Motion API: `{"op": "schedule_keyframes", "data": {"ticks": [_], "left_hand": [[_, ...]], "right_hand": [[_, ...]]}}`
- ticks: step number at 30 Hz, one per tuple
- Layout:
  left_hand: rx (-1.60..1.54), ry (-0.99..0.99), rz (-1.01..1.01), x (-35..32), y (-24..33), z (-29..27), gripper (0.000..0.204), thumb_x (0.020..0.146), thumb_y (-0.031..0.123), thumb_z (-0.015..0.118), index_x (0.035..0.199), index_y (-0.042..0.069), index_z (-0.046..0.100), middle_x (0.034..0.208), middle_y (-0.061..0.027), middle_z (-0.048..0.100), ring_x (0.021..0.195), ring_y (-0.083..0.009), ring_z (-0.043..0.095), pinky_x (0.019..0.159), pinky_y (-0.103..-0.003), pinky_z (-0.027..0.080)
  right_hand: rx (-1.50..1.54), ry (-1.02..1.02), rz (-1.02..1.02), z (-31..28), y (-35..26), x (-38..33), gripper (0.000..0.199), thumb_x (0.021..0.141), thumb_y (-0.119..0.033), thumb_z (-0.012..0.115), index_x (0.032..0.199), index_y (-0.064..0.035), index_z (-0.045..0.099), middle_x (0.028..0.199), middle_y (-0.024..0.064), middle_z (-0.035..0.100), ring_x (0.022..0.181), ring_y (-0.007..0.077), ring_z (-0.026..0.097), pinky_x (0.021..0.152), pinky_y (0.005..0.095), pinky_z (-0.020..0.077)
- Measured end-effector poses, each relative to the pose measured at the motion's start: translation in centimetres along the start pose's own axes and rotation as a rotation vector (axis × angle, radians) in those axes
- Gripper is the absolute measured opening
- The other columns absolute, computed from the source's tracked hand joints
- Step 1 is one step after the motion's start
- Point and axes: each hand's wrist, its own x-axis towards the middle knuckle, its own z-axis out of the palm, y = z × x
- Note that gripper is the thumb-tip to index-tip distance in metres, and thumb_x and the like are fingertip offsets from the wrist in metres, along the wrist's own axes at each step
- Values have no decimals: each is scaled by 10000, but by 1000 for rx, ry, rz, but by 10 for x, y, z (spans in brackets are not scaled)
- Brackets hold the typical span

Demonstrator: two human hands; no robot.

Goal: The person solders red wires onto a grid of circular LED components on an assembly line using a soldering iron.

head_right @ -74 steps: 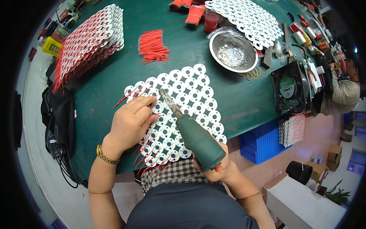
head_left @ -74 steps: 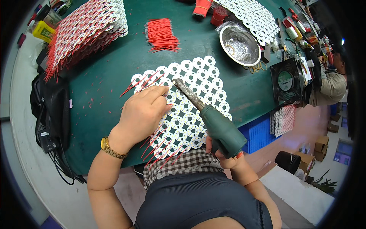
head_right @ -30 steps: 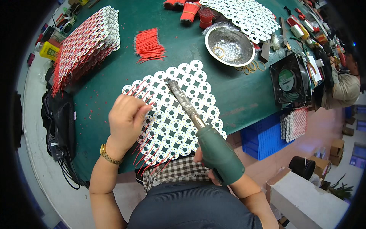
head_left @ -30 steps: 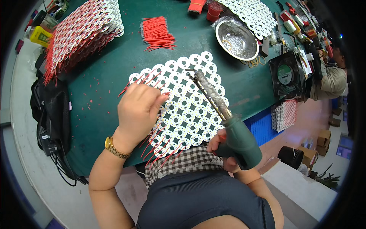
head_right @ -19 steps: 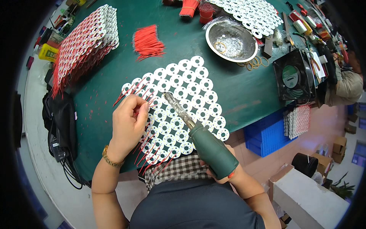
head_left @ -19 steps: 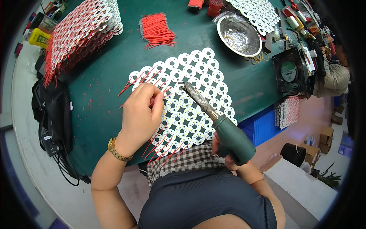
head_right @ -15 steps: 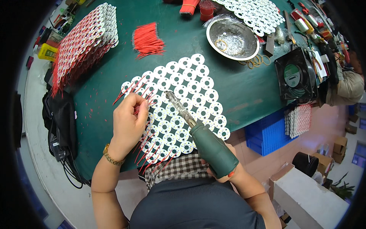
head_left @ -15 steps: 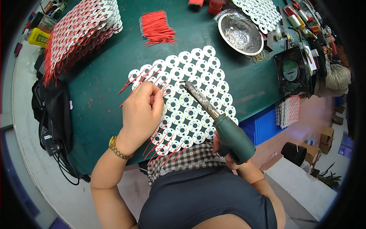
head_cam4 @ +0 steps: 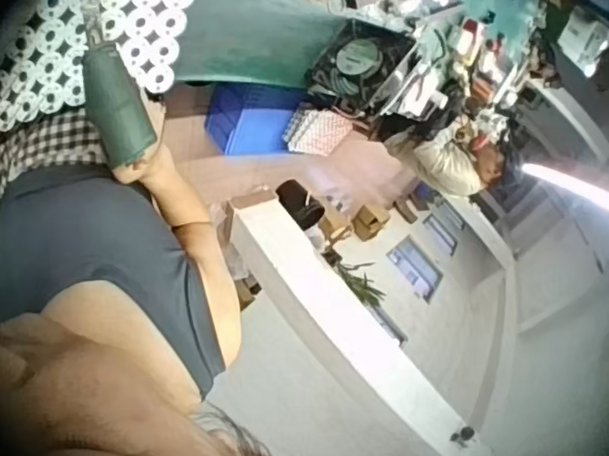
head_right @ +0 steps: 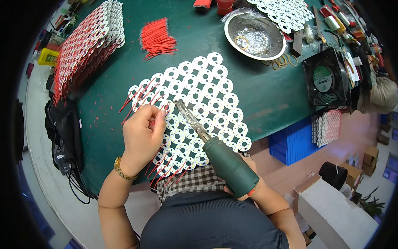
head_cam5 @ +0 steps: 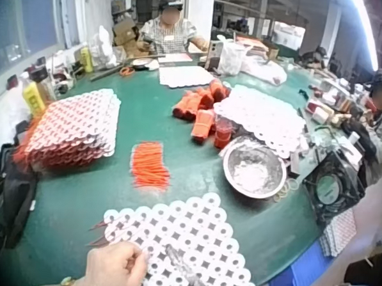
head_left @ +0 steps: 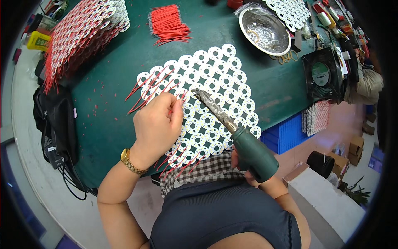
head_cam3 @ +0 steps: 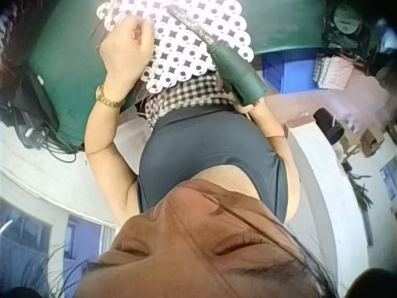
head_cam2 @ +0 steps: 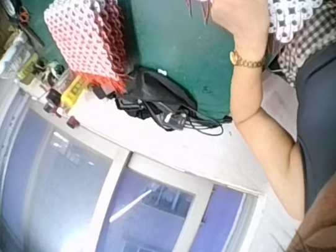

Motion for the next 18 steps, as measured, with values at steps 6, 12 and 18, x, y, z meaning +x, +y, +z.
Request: {"op": "schedule_keyframes", "data": {"ticks": [6,12,18], "left_hand": [[-13,11,-42,-1,0,1,101,864,63,654,793,16,600,605,-61,567,483,-118,508,466,-268,390],[8,7,-4,-1,-1,0,99,864,62,652,793,16,600,617,-61,574,495,-120,519,474,-266,397],[19,-5,-7,0,-1,1,107,863,62,652,784,18,595,615,-64,570,493,-128,521,476,-272,402]], "right_hand": [[-81,-5,-74,0,4,1,552,773,-425,708,1124,-8,624,1010,133,653,850,268,673,743,346,535],[-130,-43,-60,-1,1,5,542,750,-404,767,1075,10,634,928,98,669,729,227,677,644,289,530],[-193,47,-169,8,-1,12,562,696,-370,796,1083,4,634,863,89,661,668,230,662,596,311,519]]}}
